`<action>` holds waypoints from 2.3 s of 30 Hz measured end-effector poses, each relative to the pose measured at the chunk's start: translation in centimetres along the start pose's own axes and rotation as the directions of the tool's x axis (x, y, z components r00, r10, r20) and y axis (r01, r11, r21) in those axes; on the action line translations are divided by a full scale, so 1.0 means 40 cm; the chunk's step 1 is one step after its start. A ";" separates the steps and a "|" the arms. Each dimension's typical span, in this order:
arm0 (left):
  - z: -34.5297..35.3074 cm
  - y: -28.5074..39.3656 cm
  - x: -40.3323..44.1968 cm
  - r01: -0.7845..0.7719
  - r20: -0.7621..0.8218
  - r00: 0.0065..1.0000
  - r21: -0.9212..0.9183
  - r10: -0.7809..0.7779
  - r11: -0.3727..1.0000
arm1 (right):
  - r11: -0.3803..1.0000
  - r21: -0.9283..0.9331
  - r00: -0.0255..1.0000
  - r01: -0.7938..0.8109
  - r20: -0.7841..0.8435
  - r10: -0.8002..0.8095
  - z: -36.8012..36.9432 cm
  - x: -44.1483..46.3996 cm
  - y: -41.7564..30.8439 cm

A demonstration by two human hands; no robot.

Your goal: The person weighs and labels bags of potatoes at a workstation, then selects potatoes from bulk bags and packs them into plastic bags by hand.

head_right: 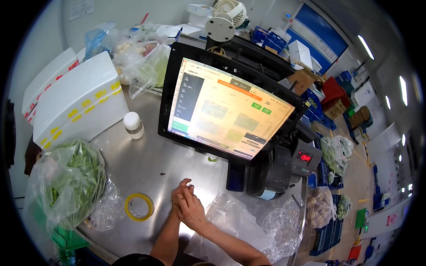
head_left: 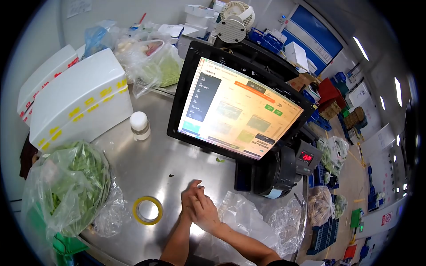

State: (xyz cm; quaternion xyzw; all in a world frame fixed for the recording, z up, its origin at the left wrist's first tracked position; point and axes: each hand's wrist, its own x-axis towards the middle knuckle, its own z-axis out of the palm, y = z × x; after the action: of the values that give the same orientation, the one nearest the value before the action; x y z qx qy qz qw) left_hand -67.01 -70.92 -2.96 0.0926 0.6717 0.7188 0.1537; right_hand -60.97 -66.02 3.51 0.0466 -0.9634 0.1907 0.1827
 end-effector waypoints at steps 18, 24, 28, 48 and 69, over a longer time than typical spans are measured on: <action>0.006 -0.033 -0.001 0.010 -0.011 1.000 0.147 -0.008 0.989 | 0.997 0.034 0.997 -0.070 -0.015 0.070 0.005 -0.020 -0.001; 0.002 -0.020 0.004 -0.076 -0.018 0.996 0.367 0.089 0.927 | 0.995 0.042 0.996 -0.089 0.000 0.089 -0.001 -0.017 -0.005; 0.005 -0.028 0.004 -0.044 -0.008 0.999 0.358 0.050 0.933 | 0.996 0.024 0.997 -0.083 -0.003 0.083 0.000 -0.021 -0.006; 0.007 -0.030 0.006 0.059 -0.059 0.996 -0.004 -0.059 0.998 | 0.930 0.237 0.954 -0.282 0.175 0.245 -0.112 -0.015 0.004; 0.013 -0.028 -0.044 -0.147 -0.120 0.966 0.469 0.228 0.871 | 0.813 -0.165 0.809 -0.559 -0.326 0.490 -0.593 -0.641 0.152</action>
State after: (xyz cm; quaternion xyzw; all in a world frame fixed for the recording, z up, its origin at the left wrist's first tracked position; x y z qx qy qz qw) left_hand -65.08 -71.00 -3.92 0.1286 0.8199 0.5579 -0.0014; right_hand -30.20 -50.76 12.31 -0.2731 -0.9204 0.1143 0.2553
